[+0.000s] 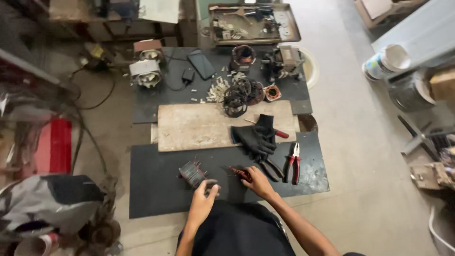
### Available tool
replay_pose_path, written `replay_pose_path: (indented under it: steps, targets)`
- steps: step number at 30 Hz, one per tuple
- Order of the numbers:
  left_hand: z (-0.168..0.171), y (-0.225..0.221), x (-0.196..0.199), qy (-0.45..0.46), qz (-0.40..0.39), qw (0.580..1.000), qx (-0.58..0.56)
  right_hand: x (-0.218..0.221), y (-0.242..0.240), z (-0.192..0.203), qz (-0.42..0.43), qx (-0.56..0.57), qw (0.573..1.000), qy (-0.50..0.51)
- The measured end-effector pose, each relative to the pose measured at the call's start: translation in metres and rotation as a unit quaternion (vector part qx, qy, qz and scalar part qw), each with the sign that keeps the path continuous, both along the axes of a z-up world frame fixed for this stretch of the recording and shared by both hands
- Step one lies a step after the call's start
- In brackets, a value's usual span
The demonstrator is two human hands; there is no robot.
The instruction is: Repairing electronic components by inspecting parts and manipulating wires with pliers.
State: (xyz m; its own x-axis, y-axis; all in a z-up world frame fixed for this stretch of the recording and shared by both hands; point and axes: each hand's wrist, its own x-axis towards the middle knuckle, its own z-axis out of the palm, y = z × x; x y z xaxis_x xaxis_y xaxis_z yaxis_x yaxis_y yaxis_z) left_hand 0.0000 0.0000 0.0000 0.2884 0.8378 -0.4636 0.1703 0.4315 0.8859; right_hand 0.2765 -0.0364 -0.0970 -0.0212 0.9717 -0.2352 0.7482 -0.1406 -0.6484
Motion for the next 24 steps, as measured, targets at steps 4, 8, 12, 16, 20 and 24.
replay_pose_path:
  steps: [4,8,12,16,20,24]
  targets:
    - [0.001,-0.002,-0.005,0.017,-0.018,1.0,-0.019,-0.009,-0.015,0.028,-0.083,-0.046,0.991,0.092]
    - [0.006,-0.001,0.008,0.11,-0.072,0.98,0.151,-0.038,-0.02,0.08,-0.184,-0.119,0.945,0.244]
    - [0.024,0.005,0.029,0.147,-0.144,0.9,0.385,-0.051,-0.025,0.093,-0.258,-0.155,0.813,0.498]
    - [0.005,0.01,0.046,0.17,-0.228,0.89,0.357,-0.043,-0.02,0.098,-0.191,-0.131,0.754,0.614]
    - [-0.006,0.011,0.064,0.152,-0.22,0.902,0.34,-0.029,-0.008,0.107,-0.224,-0.167,0.798,0.534]
    - [-0.037,0.009,0.088,0.307,-0.211,0.836,0.402,-0.02,0.0,0.094,-0.086,0.0,0.984,0.158]
